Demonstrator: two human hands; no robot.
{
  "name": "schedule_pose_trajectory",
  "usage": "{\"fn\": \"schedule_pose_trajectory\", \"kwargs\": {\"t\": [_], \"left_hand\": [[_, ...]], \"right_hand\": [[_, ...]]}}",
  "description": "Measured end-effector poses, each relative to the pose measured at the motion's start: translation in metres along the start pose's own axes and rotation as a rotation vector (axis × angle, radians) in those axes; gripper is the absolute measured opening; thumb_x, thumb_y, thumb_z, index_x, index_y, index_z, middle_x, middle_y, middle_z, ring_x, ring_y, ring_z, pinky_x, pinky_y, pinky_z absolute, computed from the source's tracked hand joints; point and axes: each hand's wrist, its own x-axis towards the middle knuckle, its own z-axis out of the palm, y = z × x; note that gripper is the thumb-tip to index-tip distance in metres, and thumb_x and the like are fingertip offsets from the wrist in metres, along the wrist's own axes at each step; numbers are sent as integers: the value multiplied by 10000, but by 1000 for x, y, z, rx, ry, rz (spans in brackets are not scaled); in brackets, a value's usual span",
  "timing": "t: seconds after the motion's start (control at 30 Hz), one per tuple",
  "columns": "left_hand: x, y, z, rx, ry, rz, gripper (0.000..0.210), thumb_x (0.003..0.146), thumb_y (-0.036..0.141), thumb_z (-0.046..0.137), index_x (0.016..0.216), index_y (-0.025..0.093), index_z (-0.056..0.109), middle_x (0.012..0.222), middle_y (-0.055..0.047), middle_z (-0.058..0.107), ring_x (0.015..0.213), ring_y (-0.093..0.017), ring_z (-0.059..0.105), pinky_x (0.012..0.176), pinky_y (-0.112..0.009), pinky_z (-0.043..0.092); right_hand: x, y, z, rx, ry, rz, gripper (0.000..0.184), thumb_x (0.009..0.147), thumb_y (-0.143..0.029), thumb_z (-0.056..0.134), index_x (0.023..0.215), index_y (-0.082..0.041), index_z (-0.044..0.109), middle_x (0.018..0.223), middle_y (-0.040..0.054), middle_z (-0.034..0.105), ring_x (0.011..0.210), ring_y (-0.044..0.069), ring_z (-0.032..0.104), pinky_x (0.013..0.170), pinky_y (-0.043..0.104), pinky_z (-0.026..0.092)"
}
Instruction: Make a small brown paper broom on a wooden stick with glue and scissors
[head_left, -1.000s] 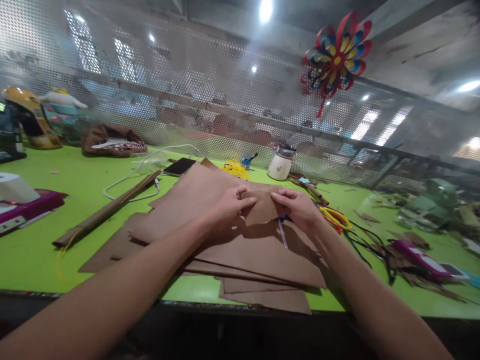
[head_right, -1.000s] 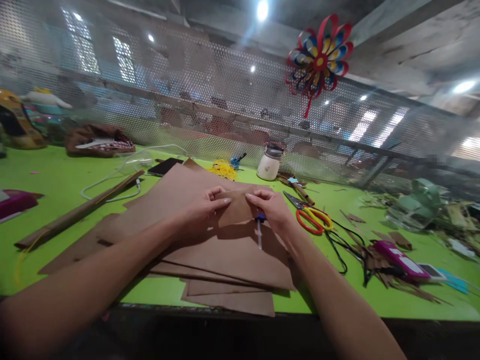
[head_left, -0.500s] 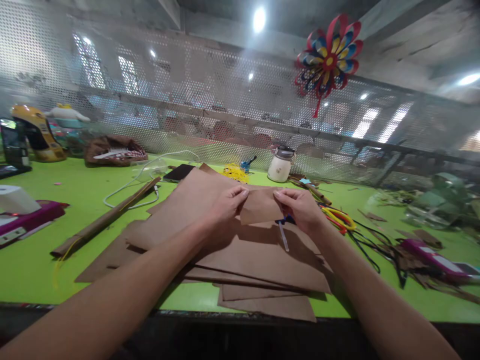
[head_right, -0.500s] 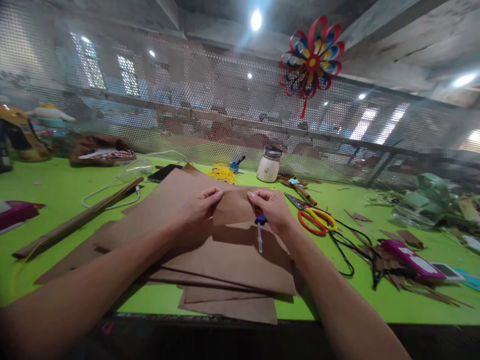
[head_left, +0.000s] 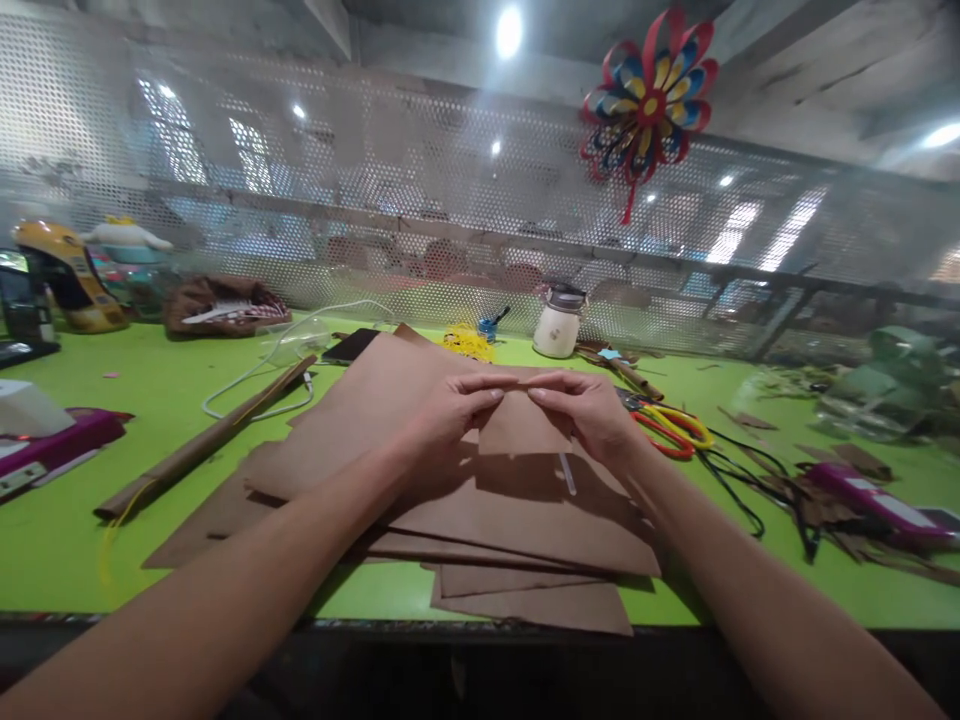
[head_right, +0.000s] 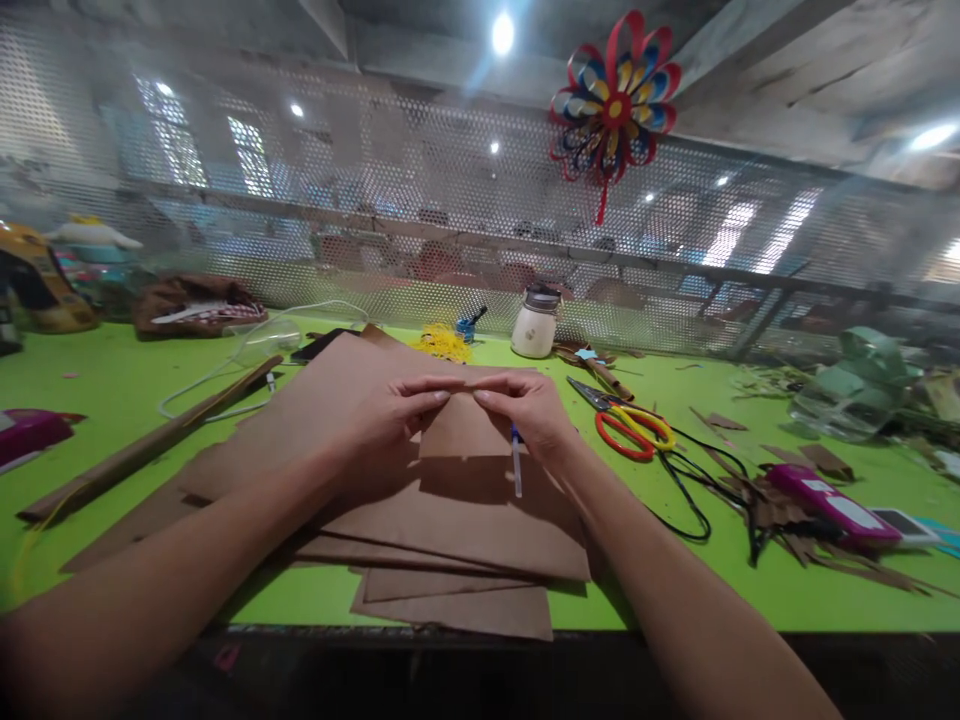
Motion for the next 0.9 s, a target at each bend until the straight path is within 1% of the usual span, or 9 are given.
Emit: {"fn": "schedule_pose_trajectory", "kwargs": {"t": [0.1,0.2,0.27,0.37,0.5,0.6,0.73,0.83,0.9], "left_hand": [[1,-1,-1,9,39,72,250,712,178,614,946,184,700,803,-54,666,796,-181,575,653,-284,429],[1,-3,-3,16,35,102,214,700,184,610,887,187,714,802,-43,659,748,-153,554,643,-266,415],[1,-4,-4,12,47,68,212,740,283,598,897,203,714,702,-27,629,647,-132,519,583,-255,393],[4,-7,-7,32,55,-24,313,786,449,544,855,196,715,619,-28,595,555,-123,471,512,-254,354],[5,-11,-8,81,-60,-126,279,740,425,627,723,153,683,662,-59,614,556,-125,484,491,-258,337],[2,-10,-6,73,-145,-167,262,737,407,640,681,152,656,622,-41,577,525,-109,459,481,-252,318],[-4,-4,-1,63,-214,-115,288,772,410,604,611,172,605,564,-5,499,495,-91,405,470,-240,299],[-7,-1,-1,131,-240,-72,322,781,416,592,564,179,555,522,16,421,477,-85,350,459,-235,277],[-7,-2,-1,187,-248,-77,296,779,414,589,602,177,574,542,9,445,494,-93,376,465,-236,284]], "right_hand": [[-2,-3,1,-26,-20,-18,206,631,-266,722,805,-156,726,450,-53,464,409,54,312,407,214,196],[-2,-1,0,-28,-44,-33,187,640,-258,706,797,-158,727,431,-56,458,397,57,318,402,214,202],[-1,0,0,-53,-56,-29,177,641,-263,701,783,-162,731,429,-51,474,392,60,339,402,216,228],[-2,1,1,-129,-49,-66,160,619,-261,713,746,-169,739,472,-36,526,427,68,390,424,218,282],[-3,-3,3,-209,-87,-116,120,601,-251,721,703,-193,747,599,-3,639,551,106,516,525,237,394],[-3,-5,2,-251,-98,-118,99,611,-236,712,694,-197,749,594,-3,648,552,109,523,541,239,406],[-2,-6,0,-284,-111,-131,111,626,-253,706,707,-190,749,551,-7,623,505,101,487,497,233,376],[-1,-6,-2,-304,-143,-140,110,632,-259,703,704,-189,749,556,-5,622,515,102,492,500,233,371],[-1,-5,-4,-325,-169,-122,120,633,-265,702,709,-184,749,553,-7,617,516,100,488,499,231,366]]}}
